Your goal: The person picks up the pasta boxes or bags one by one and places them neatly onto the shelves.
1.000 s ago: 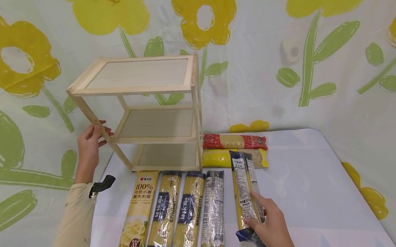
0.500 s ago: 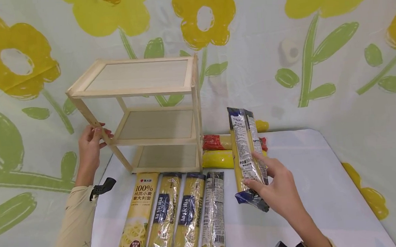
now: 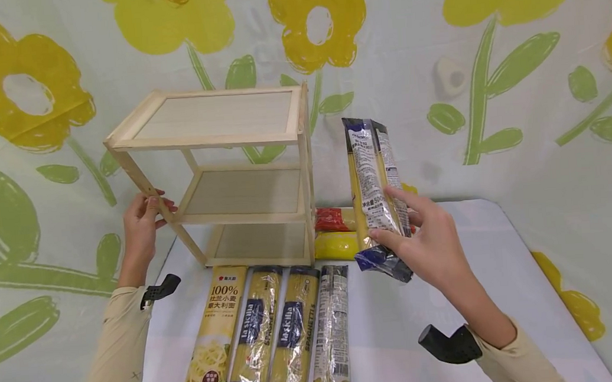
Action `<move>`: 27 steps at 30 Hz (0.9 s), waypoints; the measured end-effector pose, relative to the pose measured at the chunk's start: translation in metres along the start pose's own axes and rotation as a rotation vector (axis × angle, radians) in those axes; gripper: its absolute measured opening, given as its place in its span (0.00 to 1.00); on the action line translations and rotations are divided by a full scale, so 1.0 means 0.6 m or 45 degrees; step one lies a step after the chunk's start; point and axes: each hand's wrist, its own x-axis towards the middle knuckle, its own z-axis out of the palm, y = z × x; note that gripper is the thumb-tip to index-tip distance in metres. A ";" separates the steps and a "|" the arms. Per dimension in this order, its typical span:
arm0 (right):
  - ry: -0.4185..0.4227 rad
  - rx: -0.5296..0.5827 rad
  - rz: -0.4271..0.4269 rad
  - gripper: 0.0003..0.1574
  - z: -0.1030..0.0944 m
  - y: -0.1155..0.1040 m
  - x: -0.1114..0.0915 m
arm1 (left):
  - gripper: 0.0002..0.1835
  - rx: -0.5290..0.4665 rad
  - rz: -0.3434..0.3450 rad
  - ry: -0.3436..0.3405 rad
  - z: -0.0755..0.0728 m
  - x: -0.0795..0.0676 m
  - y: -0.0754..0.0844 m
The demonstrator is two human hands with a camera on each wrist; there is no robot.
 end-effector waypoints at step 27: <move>0.041 0.090 0.038 0.42 -0.013 -0.133 0.124 | 0.08 0.080 0.034 0.004 0.000 0.002 -0.002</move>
